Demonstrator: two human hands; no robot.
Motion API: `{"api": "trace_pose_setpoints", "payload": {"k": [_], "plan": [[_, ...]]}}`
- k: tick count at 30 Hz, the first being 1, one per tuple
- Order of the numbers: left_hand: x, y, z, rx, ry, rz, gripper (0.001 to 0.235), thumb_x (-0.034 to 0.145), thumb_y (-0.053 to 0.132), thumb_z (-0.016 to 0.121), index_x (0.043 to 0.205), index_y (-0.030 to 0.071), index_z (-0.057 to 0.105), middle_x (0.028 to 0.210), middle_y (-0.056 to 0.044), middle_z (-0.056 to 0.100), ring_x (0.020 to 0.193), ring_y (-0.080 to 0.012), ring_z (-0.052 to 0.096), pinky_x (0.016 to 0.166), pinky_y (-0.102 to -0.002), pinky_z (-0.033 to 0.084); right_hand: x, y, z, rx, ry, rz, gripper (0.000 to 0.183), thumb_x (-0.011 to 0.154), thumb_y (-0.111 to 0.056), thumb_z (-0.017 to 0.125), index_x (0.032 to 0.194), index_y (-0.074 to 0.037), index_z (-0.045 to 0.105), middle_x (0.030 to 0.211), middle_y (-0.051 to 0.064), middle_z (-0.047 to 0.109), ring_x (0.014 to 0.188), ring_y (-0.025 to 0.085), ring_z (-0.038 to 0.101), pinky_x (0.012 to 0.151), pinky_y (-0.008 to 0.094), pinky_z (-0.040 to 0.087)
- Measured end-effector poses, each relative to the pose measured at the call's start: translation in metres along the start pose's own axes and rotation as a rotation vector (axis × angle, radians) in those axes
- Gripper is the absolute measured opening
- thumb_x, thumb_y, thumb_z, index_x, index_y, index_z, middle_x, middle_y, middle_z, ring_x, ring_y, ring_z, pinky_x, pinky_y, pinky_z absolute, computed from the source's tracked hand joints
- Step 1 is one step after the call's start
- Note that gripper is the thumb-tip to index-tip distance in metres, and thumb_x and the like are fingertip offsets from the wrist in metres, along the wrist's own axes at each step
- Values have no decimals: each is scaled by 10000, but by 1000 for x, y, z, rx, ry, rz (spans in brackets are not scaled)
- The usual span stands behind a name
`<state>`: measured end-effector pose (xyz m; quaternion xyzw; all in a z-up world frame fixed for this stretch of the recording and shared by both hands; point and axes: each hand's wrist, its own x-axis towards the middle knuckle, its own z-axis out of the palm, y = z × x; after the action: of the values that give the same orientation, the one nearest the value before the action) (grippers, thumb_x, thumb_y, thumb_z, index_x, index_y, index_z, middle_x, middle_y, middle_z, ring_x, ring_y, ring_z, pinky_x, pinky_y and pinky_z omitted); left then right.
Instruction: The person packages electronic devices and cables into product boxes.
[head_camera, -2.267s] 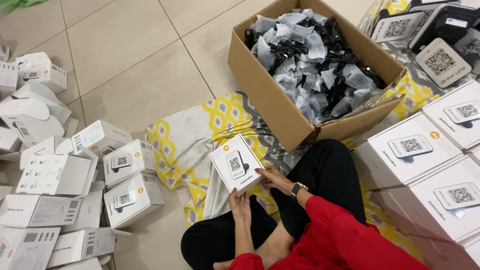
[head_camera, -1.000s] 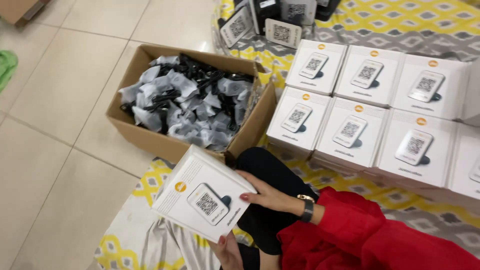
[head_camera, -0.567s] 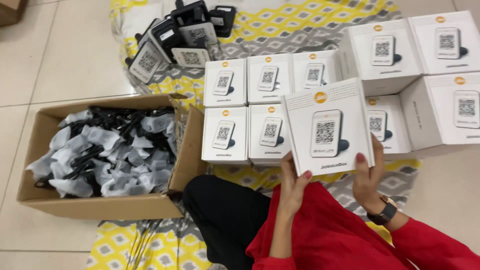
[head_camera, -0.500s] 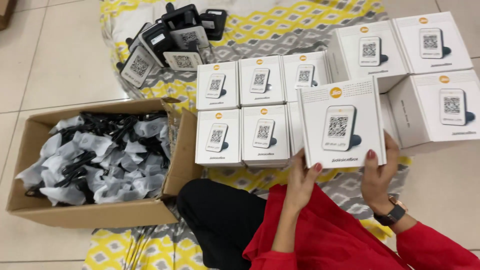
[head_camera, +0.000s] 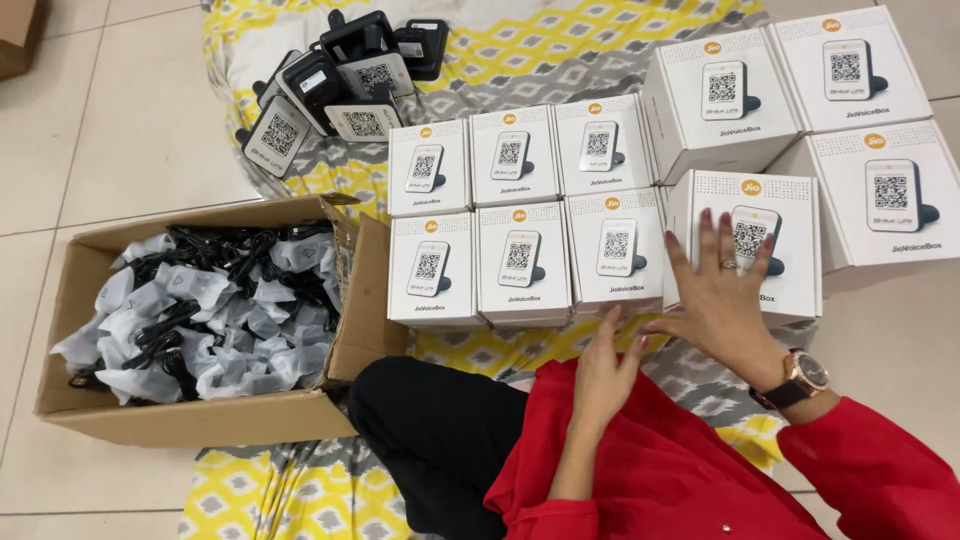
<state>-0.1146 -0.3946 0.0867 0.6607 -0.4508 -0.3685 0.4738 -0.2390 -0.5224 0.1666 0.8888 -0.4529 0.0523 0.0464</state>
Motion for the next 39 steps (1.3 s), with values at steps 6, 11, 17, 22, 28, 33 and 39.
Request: {"api": "trace_pose_setpoints", "payload": {"k": [6, 11, 17, 22, 28, 33, 39], "plan": [[-6, -13, 1, 33, 69, -1, 569, 980, 274, 666, 1456, 3, 510, 1216, -222, 700, 1110, -371, 671, 964, -450, 516, 6, 19, 3, -1, -166, -60, 1083, 634, -428, 881, 1552, -265, 330, 1685, 175, 178, 1582, 341, 156, 1184, 730, 141], [-15, -20, -1, -20, 44, -90, 556, 974, 286, 658, 1446, 31, 513, 1204, -202, 701, 1074, -337, 698, 937, -430, 534, 14, 33, 1, 7, -189, -70, 1092, 631, -353, 893, 1559, -245, 329, 1694, 133, 184, 1578, 310, 174, 1228, 654, 170], [-24, -19, -12, 29, 73, -62, 502, 974, 274, 668, 1410, 48, 563, 1194, -199, 710, 1064, -337, 698, 925, -434, 532, 22, 43, 4, -37, -201, -64, 1086, 639, -337, 901, 1559, -216, 336, 1711, 121, 173, 1586, 304, 176, 1236, 620, 186], [-34, -24, -26, 35, 125, -86, 473, 966, 264, 682, 1375, 44, 590, 1174, -192, 719, 1062, -330, 700, 915, -431, 535, 24, 41, 11, -83, -166, -63, 1080, 662, -333, 897, 1581, -206, 344, 1724, 147, 190, 1606, 308, 186, 1259, 601, 195], [-73, -20, -82, 55, 338, -39, 425, 969, 222, 681, 1349, 44, 618, 1108, -186, 740, 1038, -327, 712, 893, -410, 548, 31, 19, 19, -59, -69, -253, 1206, 556, -627, 823, 1524, -52, 392, 1669, 279, 197, 1581, 419, 175, 1203, 662, 168], [-180, -37, -154, -96, 950, -165, 226, 978, 202, 659, 1089, 23, 742, 961, -123, 793, 886, -215, 750, 806, -302, 574, 19, -125, -3, 674, -97, -753, 691, 861, -380, 683, 1439, -46, 503, 1601, 198, 364, 1505, 350, 281, 1206, 497, 219], [-383, -94, -152, 507, 1020, -1142, 305, 975, 356, 630, 930, 72, 730, 941, -153, 734, 907, -389, 692, 788, -494, 546, -59, -332, 15, 845, -327, -1439, 471, 890, -298, 728, 1272, -41, 625, 1472, 197, 525, 1407, 378, 440, 1180, 473, 304]]}}
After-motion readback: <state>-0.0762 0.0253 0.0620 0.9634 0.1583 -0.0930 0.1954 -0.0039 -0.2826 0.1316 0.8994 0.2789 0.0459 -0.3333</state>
